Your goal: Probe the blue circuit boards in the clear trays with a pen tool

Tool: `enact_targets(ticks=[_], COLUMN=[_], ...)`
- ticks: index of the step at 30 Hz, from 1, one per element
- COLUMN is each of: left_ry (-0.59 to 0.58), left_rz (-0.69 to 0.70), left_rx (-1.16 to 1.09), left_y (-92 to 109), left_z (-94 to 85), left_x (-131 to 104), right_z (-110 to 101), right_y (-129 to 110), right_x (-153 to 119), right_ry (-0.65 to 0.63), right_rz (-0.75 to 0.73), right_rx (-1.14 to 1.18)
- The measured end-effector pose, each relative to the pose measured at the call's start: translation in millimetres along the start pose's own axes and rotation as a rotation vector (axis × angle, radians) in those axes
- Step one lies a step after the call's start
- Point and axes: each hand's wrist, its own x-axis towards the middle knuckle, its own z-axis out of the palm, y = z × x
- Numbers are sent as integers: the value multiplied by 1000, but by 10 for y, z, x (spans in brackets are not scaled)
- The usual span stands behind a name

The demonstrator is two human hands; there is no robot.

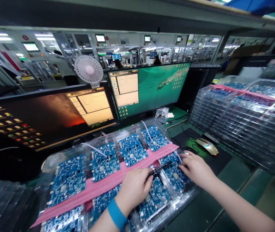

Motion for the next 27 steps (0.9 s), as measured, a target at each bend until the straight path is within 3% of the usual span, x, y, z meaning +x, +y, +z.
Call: enact_targets(ticks=[6, 9, 11, 15, 18, 27], left_ry=[48, 78, 103, 167, 199, 182], left_rz=[6, 35, 64, 127, 160, 171], left_rx=[-4, -8, 3, 42, 61, 69], left_y=[-7, -38, -78, -165, -208, -239], left_z=[-6, 4, 23, 61, 75, 61], left_x=[14, 24, 38, 82, 95, 96], right_z=[-15, -22, -22, 48, 185, 447], right_y=[57, 334, 635, 1295, 1601, 1789], right_x=[-101, -72, 6, 181, 274, 434], right_ry=[189, 417, 496, 377, 249, 91], right_rz=[-26, 126, 240, 328, 308, 280], right_rx=[131, 160, 88, -31, -50, -47])
